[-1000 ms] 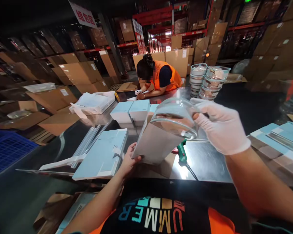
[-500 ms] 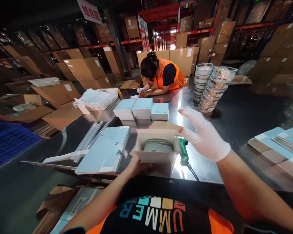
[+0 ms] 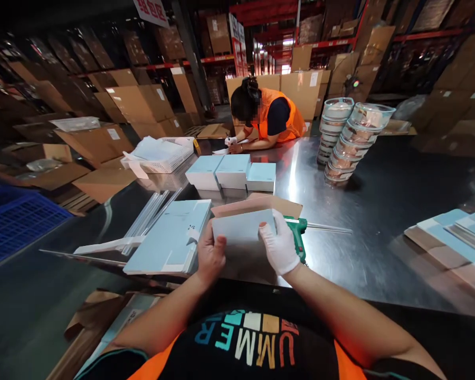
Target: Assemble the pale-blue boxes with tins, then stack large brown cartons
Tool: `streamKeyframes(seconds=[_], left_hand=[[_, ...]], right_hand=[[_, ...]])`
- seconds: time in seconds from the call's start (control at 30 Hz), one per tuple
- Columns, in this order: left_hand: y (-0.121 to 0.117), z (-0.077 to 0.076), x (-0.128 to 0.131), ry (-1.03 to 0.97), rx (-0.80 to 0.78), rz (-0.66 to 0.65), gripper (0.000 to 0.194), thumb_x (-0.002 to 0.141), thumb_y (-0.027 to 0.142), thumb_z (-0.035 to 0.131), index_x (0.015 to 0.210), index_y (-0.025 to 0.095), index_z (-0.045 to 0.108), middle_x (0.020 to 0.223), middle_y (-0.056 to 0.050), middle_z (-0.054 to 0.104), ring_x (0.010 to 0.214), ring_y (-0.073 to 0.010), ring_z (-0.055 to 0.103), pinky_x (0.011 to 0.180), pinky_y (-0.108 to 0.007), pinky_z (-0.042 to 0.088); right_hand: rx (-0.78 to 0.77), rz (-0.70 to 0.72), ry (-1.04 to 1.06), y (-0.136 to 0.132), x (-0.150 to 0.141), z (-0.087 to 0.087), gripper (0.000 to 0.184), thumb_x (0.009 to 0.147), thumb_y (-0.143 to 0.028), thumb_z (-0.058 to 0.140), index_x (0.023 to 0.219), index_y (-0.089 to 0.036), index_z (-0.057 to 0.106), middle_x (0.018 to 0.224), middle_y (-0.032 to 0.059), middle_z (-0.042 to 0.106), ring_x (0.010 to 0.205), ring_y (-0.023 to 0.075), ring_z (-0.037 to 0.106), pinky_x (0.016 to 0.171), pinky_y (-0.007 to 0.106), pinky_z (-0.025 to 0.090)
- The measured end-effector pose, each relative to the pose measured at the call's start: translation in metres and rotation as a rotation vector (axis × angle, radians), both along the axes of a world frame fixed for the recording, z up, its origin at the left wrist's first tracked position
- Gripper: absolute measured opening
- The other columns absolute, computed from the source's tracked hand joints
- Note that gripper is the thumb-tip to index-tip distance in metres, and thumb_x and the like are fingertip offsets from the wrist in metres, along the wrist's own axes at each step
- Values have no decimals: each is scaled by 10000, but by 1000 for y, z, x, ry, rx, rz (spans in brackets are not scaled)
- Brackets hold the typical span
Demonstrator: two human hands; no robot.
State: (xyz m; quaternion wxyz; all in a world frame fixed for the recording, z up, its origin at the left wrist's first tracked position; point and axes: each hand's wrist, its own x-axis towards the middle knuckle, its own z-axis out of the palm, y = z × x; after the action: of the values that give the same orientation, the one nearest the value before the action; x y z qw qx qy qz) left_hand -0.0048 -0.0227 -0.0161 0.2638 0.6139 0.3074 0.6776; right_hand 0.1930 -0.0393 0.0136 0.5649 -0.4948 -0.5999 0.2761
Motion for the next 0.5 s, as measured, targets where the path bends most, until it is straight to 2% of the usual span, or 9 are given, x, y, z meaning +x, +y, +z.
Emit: streamKeyframes(seconds=[0.03,0.1,0.17,0.23,0.3,0.37,0.4,0.43,0.5], left_hand=[[0,-4,1,-78,-19,24,480,1013,628,685,1279,228,684,1311,-131,674,1189,-262,685,1048,-395,559],[2,-15,-3,-87,-62,-12,670,902,721,775,1349,242,639,1391,-151,645,1320,-309,649,1134,-443,526],[5,-25,-10,65,-124,-79,739,790,759,855,1287,238,688,1343,-149,667,1396,-356,601,1208,-502,467],[7,-30,-18,200,-175,-97,696,739,748,899,1176,230,742,1217,-129,699,1364,-361,607,1199,-502,465],[9,-31,-23,207,-173,-61,681,734,756,896,1133,223,751,1146,-113,704,1291,-339,636,1129,-458,504],[9,-29,-23,162,-141,-9,669,756,765,876,1122,220,743,1141,-102,697,1238,-312,653,1064,-410,520],[9,-27,-22,138,-121,20,658,777,767,859,1117,218,737,1136,-97,693,1208,-299,659,1046,-396,518],[10,-24,-20,115,-102,46,648,801,771,838,1115,214,730,1126,-92,688,1169,-285,663,1030,-387,516],[11,-18,-17,83,-81,84,637,853,783,781,1119,208,711,1092,-82,679,1088,-262,661,999,-378,516]], right_hand=[[-12,-66,27,3,-2,2,476,1012,-574,602,1339,-228,625,1334,131,727,1244,300,698,1164,509,544],[6,-112,87,8,0,4,484,931,-440,631,1367,-238,566,1331,119,715,1192,269,705,1103,468,571],[28,-25,140,12,10,7,556,920,-398,600,1444,-250,487,1368,120,696,1139,239,715,991,409,607],[11,39,117,13,26,10,547,978,-459,559,1472,-244,465,1385,137,691,1118,242,722,925,394,620],[-35,-28,-99,14,46,11,534,1008,-536,526,1421,-198,543,1384,183,688,1202,301,706,1024,476,597],[-217,-139,-453,14,63,9,500,960,-532,598,1263,-140,664,1299,254,704,1241,415,684,1101,612,530],[-342,-170,-602,15,70,7,445,903,-483,670,1165,-125,707,1224,279,719,1206,465,689,1085,656,517],[-462,-182,-699,15,75,4,371,837,-414,736,1073,-127,732,1134,283,736,1131,487,709,1036,663,532],[-616,-151,-739,16,82,-4,250,727,-285,800,936,-157,748,953,231,755,958,448,745,916,578,585]])
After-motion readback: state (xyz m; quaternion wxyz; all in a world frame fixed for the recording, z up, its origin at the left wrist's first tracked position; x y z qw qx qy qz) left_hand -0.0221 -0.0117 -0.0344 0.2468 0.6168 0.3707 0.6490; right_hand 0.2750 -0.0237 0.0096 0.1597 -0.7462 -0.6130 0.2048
